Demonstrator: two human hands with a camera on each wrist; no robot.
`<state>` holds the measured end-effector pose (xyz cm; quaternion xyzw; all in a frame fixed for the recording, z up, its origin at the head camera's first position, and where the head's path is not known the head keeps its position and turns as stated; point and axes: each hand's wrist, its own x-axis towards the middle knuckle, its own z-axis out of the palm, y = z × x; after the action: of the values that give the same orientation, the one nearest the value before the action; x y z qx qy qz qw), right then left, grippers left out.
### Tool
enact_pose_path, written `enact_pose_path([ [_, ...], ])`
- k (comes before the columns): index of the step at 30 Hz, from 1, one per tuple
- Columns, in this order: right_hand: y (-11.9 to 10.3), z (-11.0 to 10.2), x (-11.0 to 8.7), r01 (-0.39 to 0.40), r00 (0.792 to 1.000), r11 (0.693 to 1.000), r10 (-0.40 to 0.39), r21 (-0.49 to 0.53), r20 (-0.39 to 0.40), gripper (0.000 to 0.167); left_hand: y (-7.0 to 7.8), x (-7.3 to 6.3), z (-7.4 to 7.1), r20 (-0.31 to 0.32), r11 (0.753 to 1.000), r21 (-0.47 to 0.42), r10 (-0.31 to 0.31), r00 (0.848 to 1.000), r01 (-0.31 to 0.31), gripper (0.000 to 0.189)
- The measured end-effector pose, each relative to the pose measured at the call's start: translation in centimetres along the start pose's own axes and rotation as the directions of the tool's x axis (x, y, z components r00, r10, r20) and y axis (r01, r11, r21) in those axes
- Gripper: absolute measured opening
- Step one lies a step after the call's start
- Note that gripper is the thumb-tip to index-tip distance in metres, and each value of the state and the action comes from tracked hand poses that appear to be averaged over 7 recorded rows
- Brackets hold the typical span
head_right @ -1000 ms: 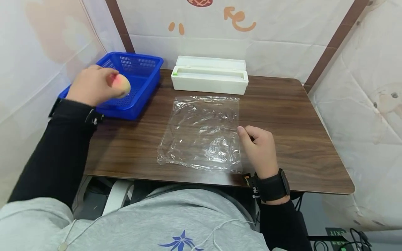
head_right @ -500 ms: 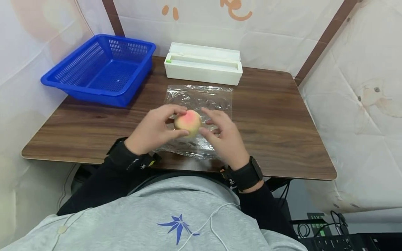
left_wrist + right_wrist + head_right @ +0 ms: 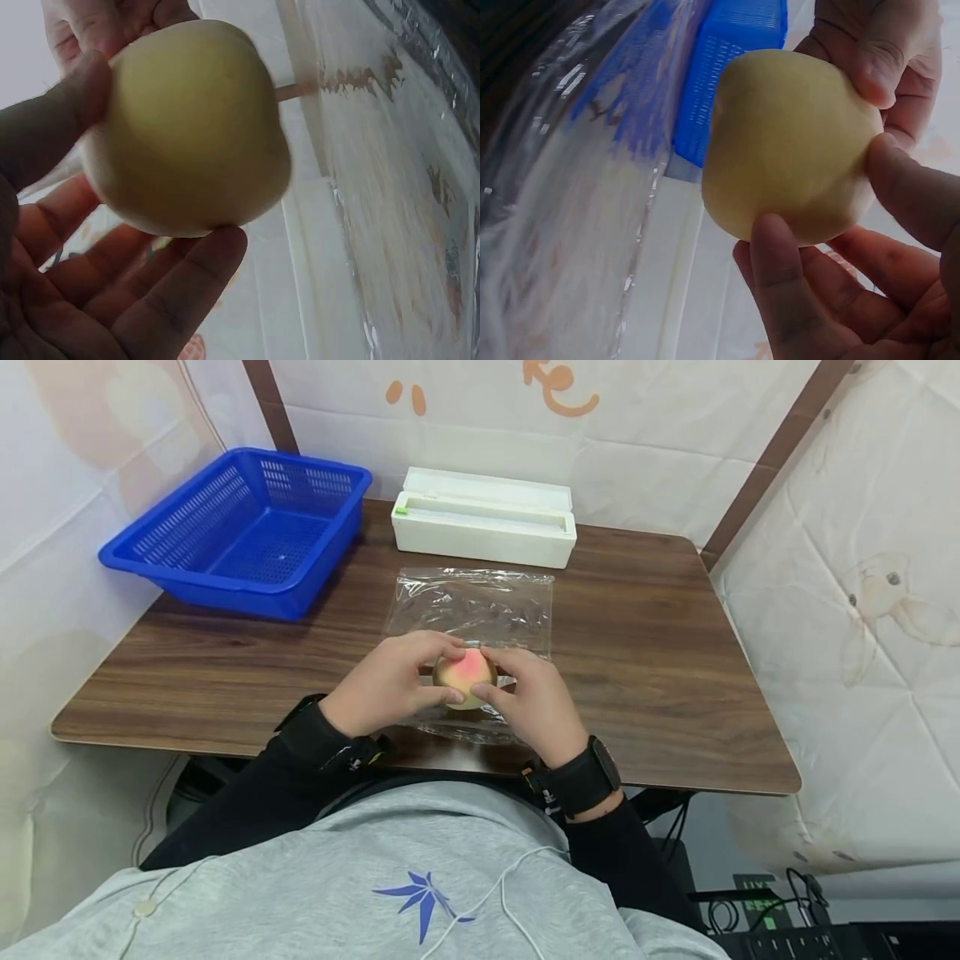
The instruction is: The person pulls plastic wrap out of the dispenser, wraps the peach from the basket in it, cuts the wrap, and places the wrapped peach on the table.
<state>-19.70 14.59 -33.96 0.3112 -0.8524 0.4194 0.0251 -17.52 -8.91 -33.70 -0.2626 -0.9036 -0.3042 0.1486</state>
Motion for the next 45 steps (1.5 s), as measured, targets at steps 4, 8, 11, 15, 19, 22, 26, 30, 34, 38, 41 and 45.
enact_pose_path([
  [4, 0.2, 0.1, 0.3, -0.015, 1.000, 0.999, 0.015, -0.030, 0.003, 0.048, 0.0, 0.2, 0.0, 0.007, 0.999, 0.042, -0.004, 1.000, 0.004, 0.052],
  [8, 0.3, 0.3, 0.5, -0.026, 1.000, 0.998, 0.027, -0.065, 0.007, 0.048, 0.0, 0.2, 0.2, 0.024, 0.999, 0.043, -0.023, 0.999, 0.022, 0.050],
  [11, 0.3, 0.5, 0.6, -0.033, 0.999, 0.995, 0.034, -0.092, 0.011, 0.047, -0.1, 0.3, 0.5, 0.038, 0.997, 0.056, -0.047, 0.998, 0.045, 0.047],
  [15, 0.4, 0.7, 0.7, -0.037, 0.999, 0.994, 0.038, -0.107, 0.006, 0.046, -0.1, 0.5, 0.8, 0.048, 0.996, 0.070, -0.062, 0.997, 0.058, 0.044],
  [19, 0.5, 0.9, 0.8, -0.045, 0.999, 0.992, 0.046, -0.116, 0.004, 0.043, -0.1, 0.7, 0.9, 0.050, 0.996, 0.079, -0.054, 0.997, 0.050, 0.043],
  [22, 0.8, 1.2, 1.0, -0.056, 0.998, 0.988, 0.060, -0.143, 0.026, 0.037, -0.3, 0.8, 1.2, 0.075, 0.995, 0.085, -0.062, 0.995, 0.056, 0.038],
  [26, 0.9, 1.5, 1.1, -0.071, 0.995, 0.978, 0.085, -0.198, 0.059, 0.028, -0.5, 0.8, 1.5, 0.135, 0.993, 0.089, -0.084, 0.987, 0.073, 0.033],
  [30, 1.0, 1.5, 1.3, -0.083, 0.992, 0.975, 0.100, -0.207, 0.074, 0.024, -0.7, 1.0, 1.5, 0.172, 0.993, 0.082, -0.096, 0.980, 0.083, 0.036],
  [34, 1.1, 1.4, 1.5, -0.100, 0.989, 0.977, 0.119, -0.189, 0.090, 0.024, -0.7, 1.1, 1.4, 0.203, 0.993, 0.078, -0.108, 0.973, 0.094, 0.036],
  [38, 1.2, 1.5, 1.4, -0.112, 0.987, 0.978, 0.131, -0.177, 0.097, 0.026, -0.7, 0.9, 1.6, 0.213, 0.991, 0.081, -0.119, 0.970, 0.104, 0.036],
  [41, 1.3, 1.4, 1.0, -0.108, 0.988, 0.977, 0.127, -0.184, 0.092, 0.037, -0.9, 0.4, 1.6, 0.201, 0.991, 0.100, -0.103, 0.974, 0.085, 0.044],
  [45, 1.2, 0.3, -0.3, -0.125, 0.991, 0.969, 0.134, -0.212, 0.026, 0.050, -1.2, -1.0, 0.5, 0.133, 0.985, 0.169, -0.064, 0.989, 0.041, 0.066],
])
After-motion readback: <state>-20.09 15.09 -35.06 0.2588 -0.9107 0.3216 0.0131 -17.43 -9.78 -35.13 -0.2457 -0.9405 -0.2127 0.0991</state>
